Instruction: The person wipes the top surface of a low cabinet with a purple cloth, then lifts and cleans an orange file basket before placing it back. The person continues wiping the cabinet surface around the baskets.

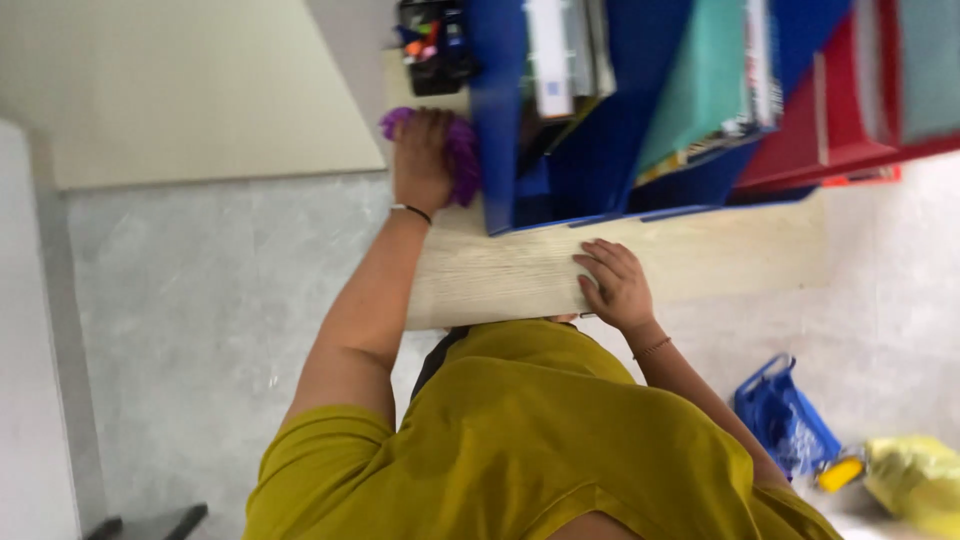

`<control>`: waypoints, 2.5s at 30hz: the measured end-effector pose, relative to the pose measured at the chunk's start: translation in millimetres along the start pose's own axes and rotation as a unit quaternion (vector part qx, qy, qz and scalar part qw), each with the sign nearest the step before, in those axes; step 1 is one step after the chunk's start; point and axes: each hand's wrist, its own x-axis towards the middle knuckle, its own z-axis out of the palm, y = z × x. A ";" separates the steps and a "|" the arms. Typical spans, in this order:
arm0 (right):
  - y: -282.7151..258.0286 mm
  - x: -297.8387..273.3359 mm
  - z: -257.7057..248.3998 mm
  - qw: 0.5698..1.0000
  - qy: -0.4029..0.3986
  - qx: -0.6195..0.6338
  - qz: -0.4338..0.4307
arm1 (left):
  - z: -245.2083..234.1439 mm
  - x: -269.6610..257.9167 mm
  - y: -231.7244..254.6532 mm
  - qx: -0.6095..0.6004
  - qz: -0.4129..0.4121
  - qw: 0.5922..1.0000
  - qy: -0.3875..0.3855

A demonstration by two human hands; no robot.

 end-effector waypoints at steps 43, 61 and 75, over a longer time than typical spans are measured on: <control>140.5 -137.0 -175.2 0.999 -0.049 0.011 0.021 | -323.9 7.4 592.2 -0.470 0.366 0.681 -0.426; 115.0 -89.0 -67.0 0.969 -0.014 -0.169 0.181 | -320.1 28.6 493.7 -0.589 0.310 0.558 -0.495; 288.5 -173.6 -186.5 0.928 -0.002 -0.240 0.283 | -57.8 -33.7 419.3 -0.021 -0.178 0.881 -0.438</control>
